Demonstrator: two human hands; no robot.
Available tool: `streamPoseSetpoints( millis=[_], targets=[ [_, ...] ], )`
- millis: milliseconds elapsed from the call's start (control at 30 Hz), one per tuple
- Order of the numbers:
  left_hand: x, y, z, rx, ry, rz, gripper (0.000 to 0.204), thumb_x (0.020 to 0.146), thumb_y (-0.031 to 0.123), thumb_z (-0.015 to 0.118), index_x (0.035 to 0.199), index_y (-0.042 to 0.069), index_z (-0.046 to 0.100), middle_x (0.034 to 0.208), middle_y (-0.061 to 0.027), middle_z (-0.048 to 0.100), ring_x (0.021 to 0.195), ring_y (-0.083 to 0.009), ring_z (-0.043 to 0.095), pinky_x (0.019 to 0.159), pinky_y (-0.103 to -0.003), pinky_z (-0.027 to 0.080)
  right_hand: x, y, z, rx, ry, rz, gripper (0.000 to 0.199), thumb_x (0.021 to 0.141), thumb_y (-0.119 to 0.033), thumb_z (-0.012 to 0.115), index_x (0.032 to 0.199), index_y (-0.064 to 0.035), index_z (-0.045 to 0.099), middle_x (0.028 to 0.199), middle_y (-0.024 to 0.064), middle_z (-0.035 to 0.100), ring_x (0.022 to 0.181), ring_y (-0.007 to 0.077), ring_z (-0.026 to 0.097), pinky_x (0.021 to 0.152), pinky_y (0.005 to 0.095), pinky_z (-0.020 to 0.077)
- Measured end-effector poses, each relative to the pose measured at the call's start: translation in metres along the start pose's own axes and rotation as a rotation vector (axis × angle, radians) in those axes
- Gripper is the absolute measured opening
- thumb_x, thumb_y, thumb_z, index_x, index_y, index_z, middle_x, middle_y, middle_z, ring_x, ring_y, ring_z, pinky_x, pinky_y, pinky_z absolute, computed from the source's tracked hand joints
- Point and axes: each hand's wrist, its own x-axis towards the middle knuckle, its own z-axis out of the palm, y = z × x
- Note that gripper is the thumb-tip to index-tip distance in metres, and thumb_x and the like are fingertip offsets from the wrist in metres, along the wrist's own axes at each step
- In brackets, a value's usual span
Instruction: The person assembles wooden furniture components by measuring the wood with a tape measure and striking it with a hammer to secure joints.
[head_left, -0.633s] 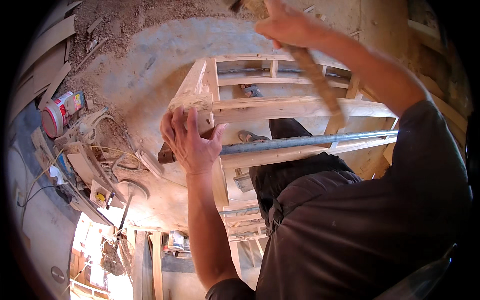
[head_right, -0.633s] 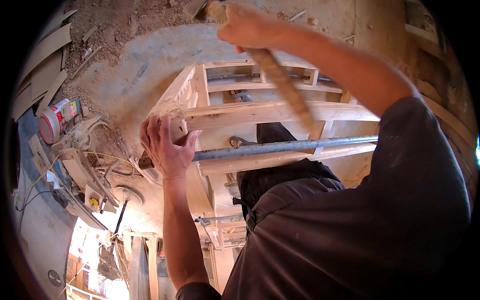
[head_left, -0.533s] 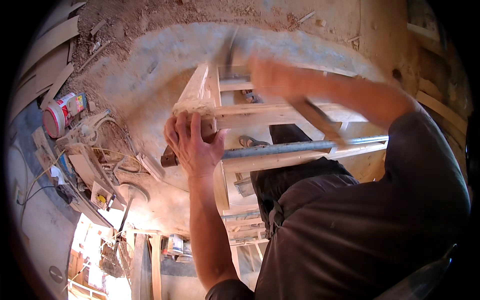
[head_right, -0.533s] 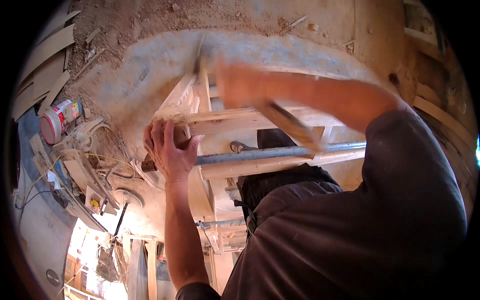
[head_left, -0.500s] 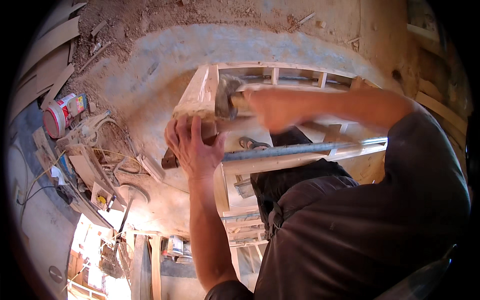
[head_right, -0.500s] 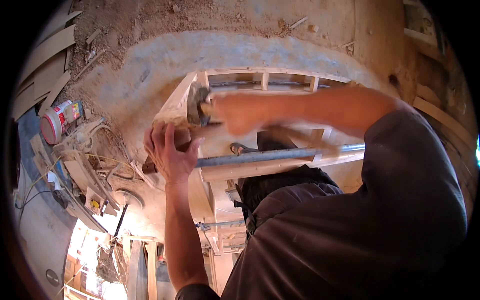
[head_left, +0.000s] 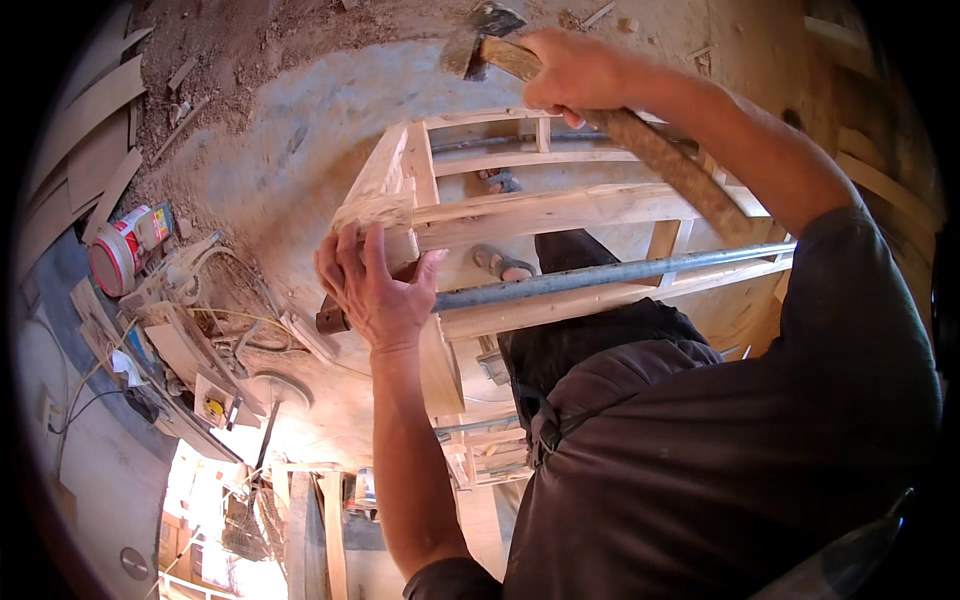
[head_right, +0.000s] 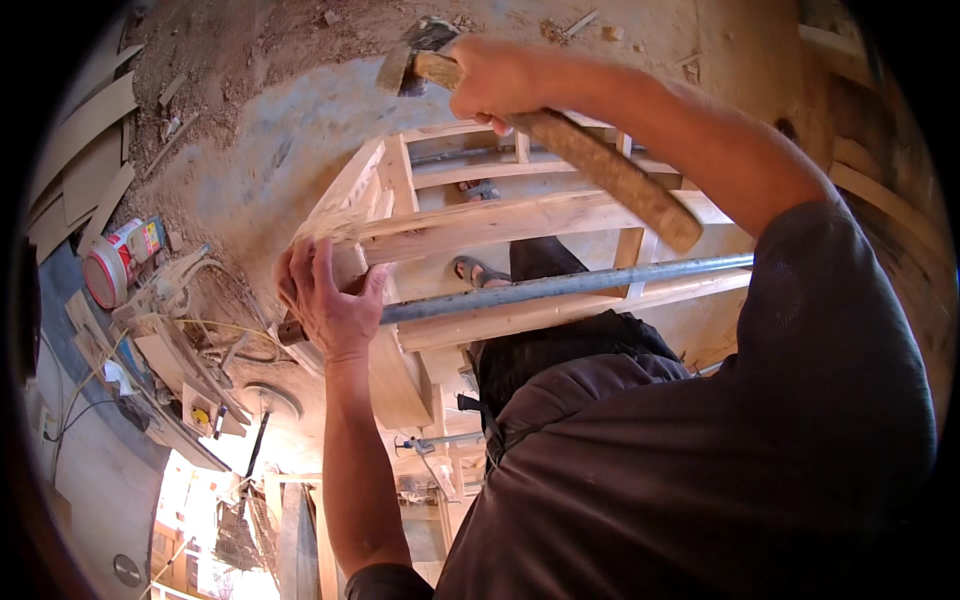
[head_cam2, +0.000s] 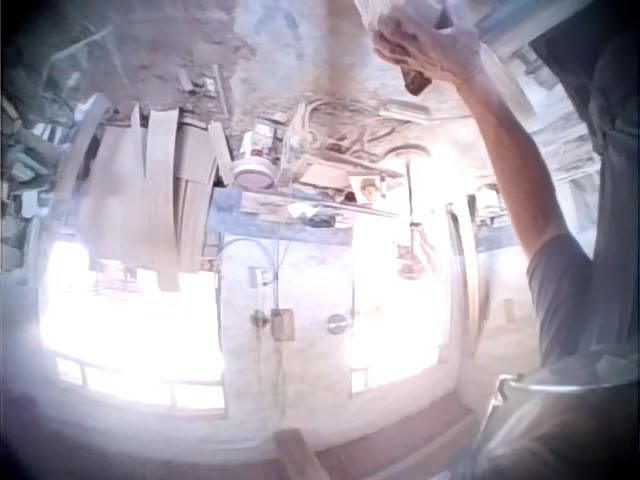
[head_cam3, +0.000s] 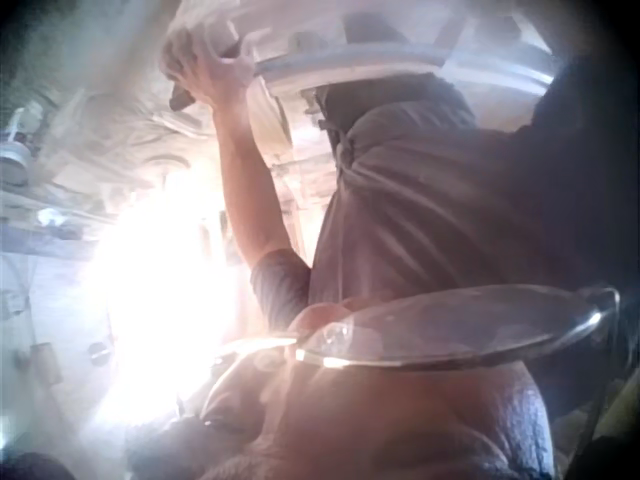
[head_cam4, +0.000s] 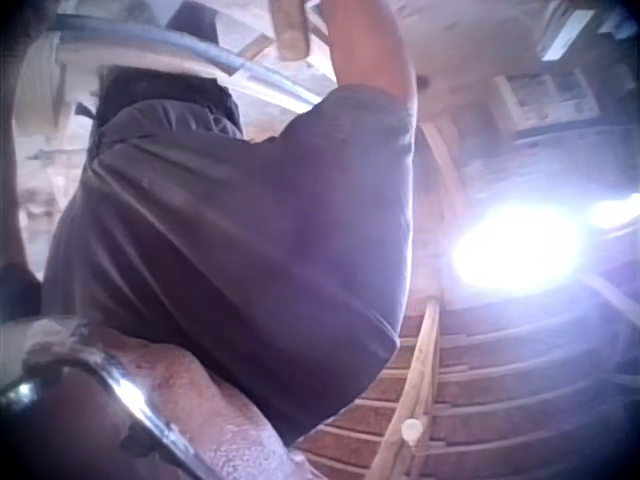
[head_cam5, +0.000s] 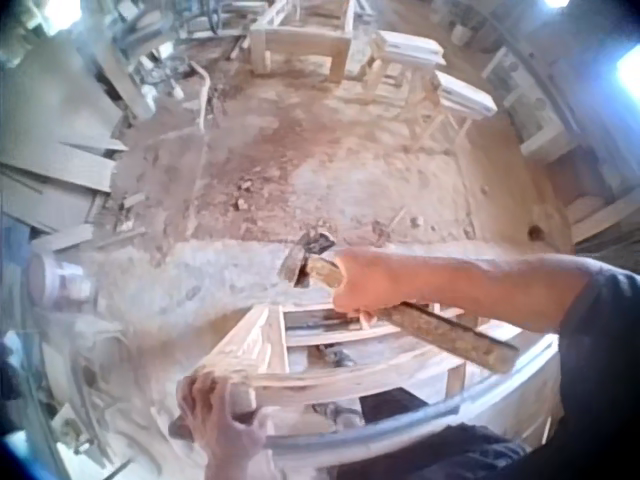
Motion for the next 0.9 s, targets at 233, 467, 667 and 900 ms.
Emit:
streamPoseSetpoints(
  millis=[233,467,667,900],
  targets=[
    [-0.001,0.001,0.002,-0.001,0.004,0.041,0.074,0.059,0.031,0.09,0.122,0.008,0.06,0.131,-0.0133,0.055,0.128,-0.0403,0.042,0.109,-0.054,0.033,0.012,0.019,0.068,-0.45,0.151,-0.505,0.027,0.08,-0.012,0.056,0.1,0.0061,0.052,0.08,0.0196,0.066,0.057,0.0251,0.066,0.052,0.038,0.0507],
    [-0.004,-0.002,0.002,0.044,-0.014,0.003,0.077,0.059,0.031,0.09,0.125,0.009,0.059,0.132,-0.0126,0.053,0.129,-0.0388,0.04,0.111,-0.054,0.031,-0.008,-0.044,0.056,-0.175,-0.358,-0.043,0.032,0.08,-0.008,0.052,0.104,0.0137,0.049,0.079,0.0251,0.067,0.061,0.0297,0.068,0.056,0.0412,0.053],
    [-0.005,-0.003,0.002,0.014,0.015,0.032,0.073,0.059,0.032,0.089,0.122,0.009,0.062,0.13,-0.0116,0.055,0.128,-0.0387,0.042,0.109,-0.052,0.034,-0.038,-0.016,0.053,0.096,-0.091,0.052,0.034,0.082,-0.014,0.061,0.104,0.0088,0.05,0.07,0.0147,0.063,0.056,0.0205,0.065,0.052,0.0357,0.0508],
    [-0.003,0.006,0.0,-0.009,0.059,0.05,0.069,0.058,0.035,0.09,0.115,0.005,0.064,0.126,-0.0097,0.055,0.128,-0.0356,0.041,0.112,-0.052,0.031,-0.149,0.013,0.074,-0.333,-0.12,-0.184,0.032,0.081,-0.009,0.064,0.109,0.0011,0.054,0.074,0.0151,0.062,0.06,0.0278,0.066,0.055,0.041,0.051]
  ],
)
